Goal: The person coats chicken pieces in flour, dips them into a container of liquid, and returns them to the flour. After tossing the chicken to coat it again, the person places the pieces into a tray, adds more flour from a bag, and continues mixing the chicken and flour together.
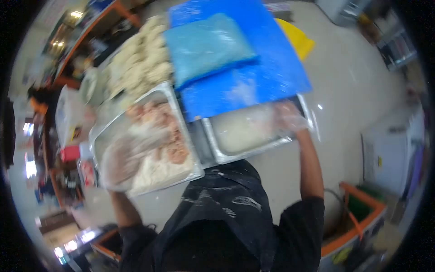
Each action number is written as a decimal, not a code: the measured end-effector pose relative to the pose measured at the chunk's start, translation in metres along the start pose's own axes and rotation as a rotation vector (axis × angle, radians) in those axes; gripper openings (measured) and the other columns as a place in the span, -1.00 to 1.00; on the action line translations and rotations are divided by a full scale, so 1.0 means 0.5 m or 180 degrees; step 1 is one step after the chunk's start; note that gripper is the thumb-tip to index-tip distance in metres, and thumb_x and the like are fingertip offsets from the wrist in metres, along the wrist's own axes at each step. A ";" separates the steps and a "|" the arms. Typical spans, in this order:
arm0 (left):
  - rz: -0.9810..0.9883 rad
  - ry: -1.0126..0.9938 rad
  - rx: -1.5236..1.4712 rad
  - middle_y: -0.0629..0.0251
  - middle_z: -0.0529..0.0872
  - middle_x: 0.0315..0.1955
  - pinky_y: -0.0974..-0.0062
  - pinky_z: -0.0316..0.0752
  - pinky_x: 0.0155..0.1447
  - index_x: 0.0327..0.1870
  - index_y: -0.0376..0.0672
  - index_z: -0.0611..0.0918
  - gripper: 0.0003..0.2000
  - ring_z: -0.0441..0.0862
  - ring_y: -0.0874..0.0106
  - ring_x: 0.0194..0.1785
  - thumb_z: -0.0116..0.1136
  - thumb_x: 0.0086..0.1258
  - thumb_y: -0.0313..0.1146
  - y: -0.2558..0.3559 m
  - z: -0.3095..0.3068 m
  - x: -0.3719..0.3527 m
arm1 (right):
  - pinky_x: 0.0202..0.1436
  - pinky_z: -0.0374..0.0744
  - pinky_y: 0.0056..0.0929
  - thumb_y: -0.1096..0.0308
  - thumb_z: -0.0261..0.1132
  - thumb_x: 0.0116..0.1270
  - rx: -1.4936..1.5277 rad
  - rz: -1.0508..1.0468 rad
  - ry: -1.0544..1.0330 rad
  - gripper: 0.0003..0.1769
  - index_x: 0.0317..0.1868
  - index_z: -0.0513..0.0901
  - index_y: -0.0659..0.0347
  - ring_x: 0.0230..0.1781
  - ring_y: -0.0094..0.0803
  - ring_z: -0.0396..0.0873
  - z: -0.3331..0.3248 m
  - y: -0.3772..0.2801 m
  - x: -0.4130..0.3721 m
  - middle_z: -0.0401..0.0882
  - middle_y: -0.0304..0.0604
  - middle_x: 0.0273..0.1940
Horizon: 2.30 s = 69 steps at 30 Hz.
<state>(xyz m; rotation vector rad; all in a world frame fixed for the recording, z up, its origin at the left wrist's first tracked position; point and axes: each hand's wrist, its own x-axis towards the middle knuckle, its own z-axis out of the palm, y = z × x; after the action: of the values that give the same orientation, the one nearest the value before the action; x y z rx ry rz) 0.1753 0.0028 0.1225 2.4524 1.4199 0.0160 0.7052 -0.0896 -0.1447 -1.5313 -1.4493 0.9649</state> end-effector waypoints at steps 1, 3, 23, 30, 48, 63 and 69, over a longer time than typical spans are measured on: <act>0.0593 -0.0042 0.0047 0.23 0.54 0.10 0.24 0.31 0.24 0.23 -0.09 0.43 -0.39 0.45 0.23 0.19 0.29 0.16 -0.07 0.047 0.008 0.037 | -0.25 0.56 -0.36 0.34 0.25 0.16 -0.0506 -0.0002 -0.0175 -0.72 -0.15 0.55 0.31 -0.38 -0.25 0.57 -0.001 -0.066 0.023 0.55 -0.05 -0.34; 0.1430 0.0954 -0.0084 0.32 0.57 0.05 0.27 0.38 0.16 0.17 -0.06 0.48 -0.50 0.51 0.32 0.13 0.16 0.26 -0.01 0.121 0.114 0.116 | -0.33 0.53 -0.33 0.35 0.22 0.19 -0.2347 -0.0243 0.0089 -0.80 -0.27 0.57 0.33 -0.44 -0.26 0.57 0.007 -0.183 0.035 0.53 -0.04 -0.44; 0.0799 -0.0894 0.0054 0.18 0.68 -0.16 0.40 0.46 0.12 -0.05 -0.11 0.61 -0.65 0.59 0.28 -0.03 -0.18 0.44 -0.13 0.360 0.392 0.295 | -0.06 0.57 -0.20 0.23 0.21 0.11 -0.3351 0.0231 -0.0304 -0.76 -0.30 0.66 0.20 -0.21 -0.10 0.61 0.047 -0.164 0.004 0.65 -0.02 -0.29; 0.1747 -0.0477 -0.0850 0.07 0.63 -0.26 0.26 0.43 0.07 -0.22 -0.11 0.60 -0.61 0.55 0.09 -0.11 -0.33 0.44 -0.12 0.314 0.451 0.317 | -0.18 0.52 -0.21 0.37 0.30 0.05 -0.2329 -0.1259 0.0149 -0.83 -0.31 0.57 0.19 -0.25 -0.12 0.57 0.027 -0.259 -0.008 0.57 -0.03 -0.31; 0.2978 0.0381 0.0070 0.00 0.61 -0.34 0.24 0.50 -0.04 -0.20 -0.21 0.56 -0.70 0.60 0.11 -0.21 0.12 0.19 -0.16 0.496 -0.135 0.307 | -0.31 0.56 -0.30 0.31 0.21 0.18 -0.2805 -0.0925 0.0218 -0.80 -0.22 0.59 0.20 -0.41 -0.19 0.59 -0.117 -0.804 0.025 0.58 -0.02 -0.43; 0.3891 0.1021 -0.0178 0.00 0.65 -0.41 0.26 0.53 -0.11 -0.25 -0.24 0.60 -0.69 0.64 0.13 -0.26 0.25 0.10 -0.20 0.491 -0.206 0.328 | -0.24 0.56 -0.40 0.37 0.26 0.17 -0.2293 -0.0491 0.1443 -0.75 -0.14 0.57 0.27 -0.33 -0.32 0.59 -0.191 -0.805 -0.046 0.59 -0.10 -0.27; 0.3123 -0.0194 -0.1072 -0.01 0.67 -0.44 0.27 0.54 -0.14 -0.27 -0.25 0.62 -0.69 0.66 0.14 -0.28 0.30 0.06 -0.21 0.520 0.038 0.341 | -0.22 0.56 -0.43 0.41 0.28 0.15 -0.2028 -0.1029 0.2352 -0.73 -0.13 0.55 0.30 -0.30 -0.36 0.58 -0.050 -0.538 -0.005 0.59 -0.12 -0.21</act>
<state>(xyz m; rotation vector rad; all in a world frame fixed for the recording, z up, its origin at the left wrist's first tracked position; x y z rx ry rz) 0.4849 0.0221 0.1498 2.5439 0.0631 0.3518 0.6237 -0.0871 0.1131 -1.7384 -1.4186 -0.2955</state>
